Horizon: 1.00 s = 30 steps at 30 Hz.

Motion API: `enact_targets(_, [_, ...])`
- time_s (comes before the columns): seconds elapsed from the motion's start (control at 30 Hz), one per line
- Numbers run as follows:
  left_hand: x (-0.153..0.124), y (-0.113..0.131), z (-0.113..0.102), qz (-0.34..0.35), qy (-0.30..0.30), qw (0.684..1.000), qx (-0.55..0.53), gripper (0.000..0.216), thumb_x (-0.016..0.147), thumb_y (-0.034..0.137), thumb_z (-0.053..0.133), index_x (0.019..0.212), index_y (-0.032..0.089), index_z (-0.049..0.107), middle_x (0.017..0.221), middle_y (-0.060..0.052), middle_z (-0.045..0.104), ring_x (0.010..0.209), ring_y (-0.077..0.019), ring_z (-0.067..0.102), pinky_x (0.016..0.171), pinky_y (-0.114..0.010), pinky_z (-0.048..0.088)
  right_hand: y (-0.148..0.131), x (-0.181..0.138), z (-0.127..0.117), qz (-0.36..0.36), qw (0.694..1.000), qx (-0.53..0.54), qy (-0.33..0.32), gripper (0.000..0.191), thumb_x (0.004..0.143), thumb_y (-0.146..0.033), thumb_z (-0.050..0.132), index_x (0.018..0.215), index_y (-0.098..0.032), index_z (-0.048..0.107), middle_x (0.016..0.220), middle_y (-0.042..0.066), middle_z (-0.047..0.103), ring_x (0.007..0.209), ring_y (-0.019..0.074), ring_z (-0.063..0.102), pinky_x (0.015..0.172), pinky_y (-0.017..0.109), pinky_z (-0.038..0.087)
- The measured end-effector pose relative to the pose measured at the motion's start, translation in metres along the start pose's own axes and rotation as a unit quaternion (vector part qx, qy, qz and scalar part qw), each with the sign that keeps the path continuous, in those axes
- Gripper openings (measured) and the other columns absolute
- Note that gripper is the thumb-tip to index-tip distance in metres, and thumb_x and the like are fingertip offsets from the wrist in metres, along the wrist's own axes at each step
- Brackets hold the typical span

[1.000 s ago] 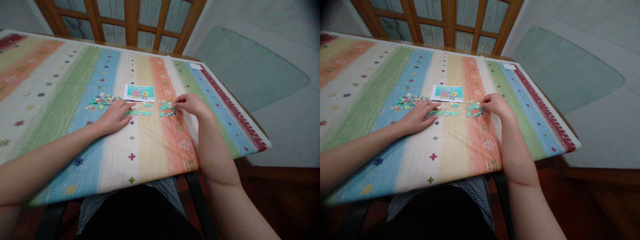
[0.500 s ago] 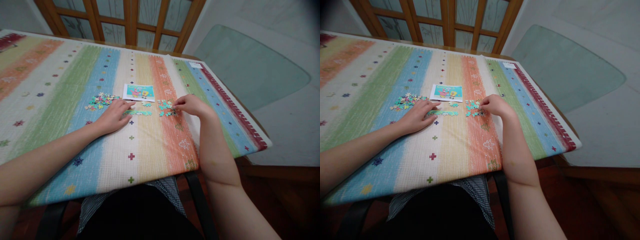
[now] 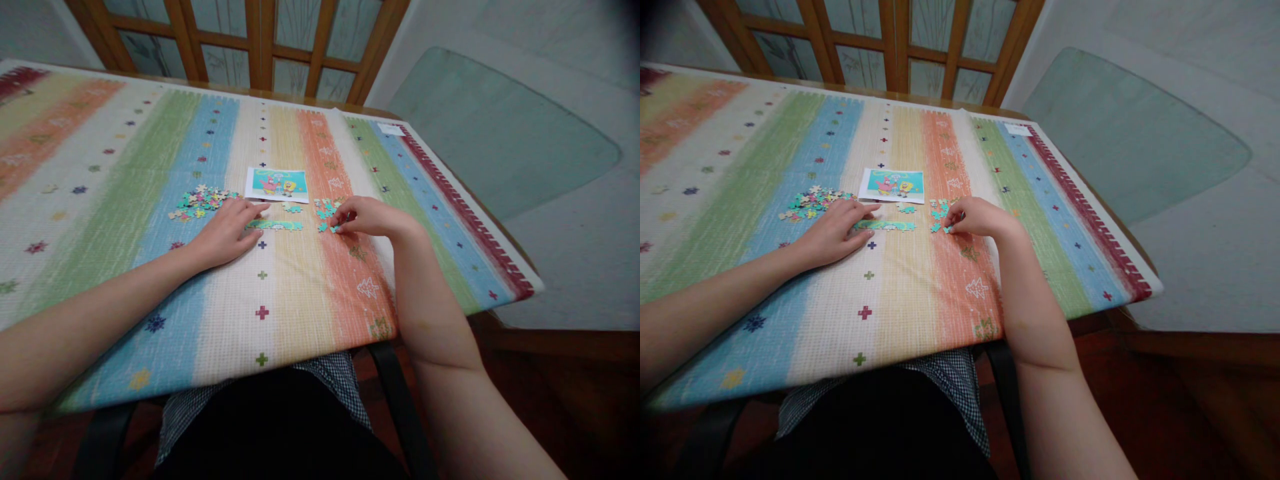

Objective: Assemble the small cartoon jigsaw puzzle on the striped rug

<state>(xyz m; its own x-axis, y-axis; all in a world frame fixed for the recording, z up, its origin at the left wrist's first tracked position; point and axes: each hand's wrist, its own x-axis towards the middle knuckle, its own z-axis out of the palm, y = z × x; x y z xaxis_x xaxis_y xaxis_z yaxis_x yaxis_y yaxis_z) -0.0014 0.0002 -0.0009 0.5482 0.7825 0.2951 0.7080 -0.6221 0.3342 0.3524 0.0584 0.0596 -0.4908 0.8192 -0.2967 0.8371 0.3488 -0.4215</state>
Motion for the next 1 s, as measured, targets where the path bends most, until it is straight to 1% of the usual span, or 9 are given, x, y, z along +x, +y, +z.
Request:
enact_targets(0.2, [0.0,0.002,0.0,-0.002,-0.001,1.0,0.004,0.054,0.104,0.036,0.053,0.153,0.014,0.054,0.131,-0.016,0.064,0.126,-0.0322,0.055,0.115,-0.051,0.042,-0.001,0.0,-0.001,0.015,1.0,-0.017,-0.007,0.007,0.082,-0.023,0.078,0.088,-0.019,0.079,0.085,0.004,0.076,0.079,0.0199,0.066,0.071,0.032,0.045])
enact_targets(0.33, [0.0,0.001,0.0,-0.003,-0.002,1.0,-0.005,0.054,0.104,0.037,0.054,0.153,0.016,0.054,0.131,-0.015,0.064,0.127,-0.0324,0.055,0.116,-0.051,0.041,-0.004,-0.002,-0.002,0.034,0.999,-0.006,-0.002,0.006,0.081,-0.023,0.079,0.086,-0.02,0.076,0.079,0.002,0.074,0.075,0.0183,0.063,0.068,0.031,0.042])
enact_targets(0.43, [0.0,0.0,0.0,-0.002,-0.001,1.0,-0.005,0.054,0.104,0.037,0.053,0.153,0.015,0.054,0.131,-0.015,0.064,0.127,-0.0322,0.054,0.116,-0.051,0.041,-0.006,-0.004,-0.003,0.025,1.0,0.013,0.004,0.006,0.08,-0.024,0.08,0.082,-0.02,0.075,0.077,0.001,0.073,0.075,0.0178,0.063,0.068,0.031,0.042])
enact_targets(0.5, [0.0,0.0,0.0,-0.001,-0.003,1.0,-0.002,0.054,0.104,0.037,0.053,0.153,0.016,0.053,0.132,-0.015,0.064,0.127,-0.0323,0.055,0.116,-0.052,0.041,-0.006,-0.006,-0.004,0.018,0.999,0.041,0.011,0.008,0.08,-0.025,0.081,0.082,-0.02,0.075,0.077,0.001,0.073,0.075,0.0179,0.064,0.069,0.03,0.044])
enact_targets(0.67, [0.0,0.0,0.0,-0.003,-0.003,1.0,-0.002,0.054,0.104,0.038,0.053,0.154,0.017,0.053,0.132,-0.016,0.064,0.126,-0.033,0.055,0.115,-0.053,0.042,-0.007,-0.009,-0.005,0.0,0.991,0.13,0.028,0.022,0.082,-0.032,0.083,0.101,-0.022,0.082,0.087,0.003,0.078,0.084,0.021,0.07,0.076,0.032,0.051])
enact_targets(0.73, [0.0,0.0,0.0,-0.006,-0.003,1.0,-0.002,0.054,0.104,0.038,0.053,0.154,0.018,0.053,0.133,-0.016,0.064,0.126,-0.0331,0.054,0.114,-0.053,0.042,-0.009,-0.009,-0.006,-0.008,0.989,0.142,0.034,0.02,0.084,-0.036,0.082,0.099,-0.023,0.084,0.093,0.004,0.08,0.09,0.0225,0.071,0.082,0.034,0.053])
enact_targets(0.8, [0.0,0.0,0.0,-0.006,-0.005,1.0,-0.003,0.054,0.104,0.039,0.053,0.154,0.019,0.053,0.133,-0.016,0.064,0.127,-0.0331,0.054,0.115,-0.054,0.041,-0.01,-0.01,-0.006,-0.01,0.986,0.16,0.042,0.018,0.086,-0.038,0.081,0.095,-0.023,0.085,0.094,0.005,0.081,0.089,0.0223,0.071,0.083,0.034,0.054])
enact_targets(0.9, [0.0,-0.001,0.0,-0.005,-0.006,1.0,-0.004,0.054,0.104,0.04,0.052,0.154,0.019,0.052,0.133,-0.016,0.063,0.127,-0.0329,0.053,0.115,-0.054,0.041,-0.012,-0.011,-0.007,-0.006,0.977,0.209,0.042,0.02,0.086,-0.043,0.081,0.09,-0.023,0.084,0.086,0.005,0.079,0.081,0.0209,0.07,0.079,0.035,0.055])
enact_targets(1.0, [0.0,-0.001,0.0,-0.005,-0.007,1.0,-0.007,0.054,0.104,0.041,0.052,0.154,0.02,0.053,0.133,-0.015,0.064,0.127,-0.0327,0.053,0.115,-0.053,0.041,-0.014,-0.012,-0.007,-0.002,0.971,0.237,0.032,0.024,0.086,-0.048,0.083,0.085,-0.024,0.083,0.082,0.005,0.078,0.079,0.0209,0.069,0.078,0.035,0.055])
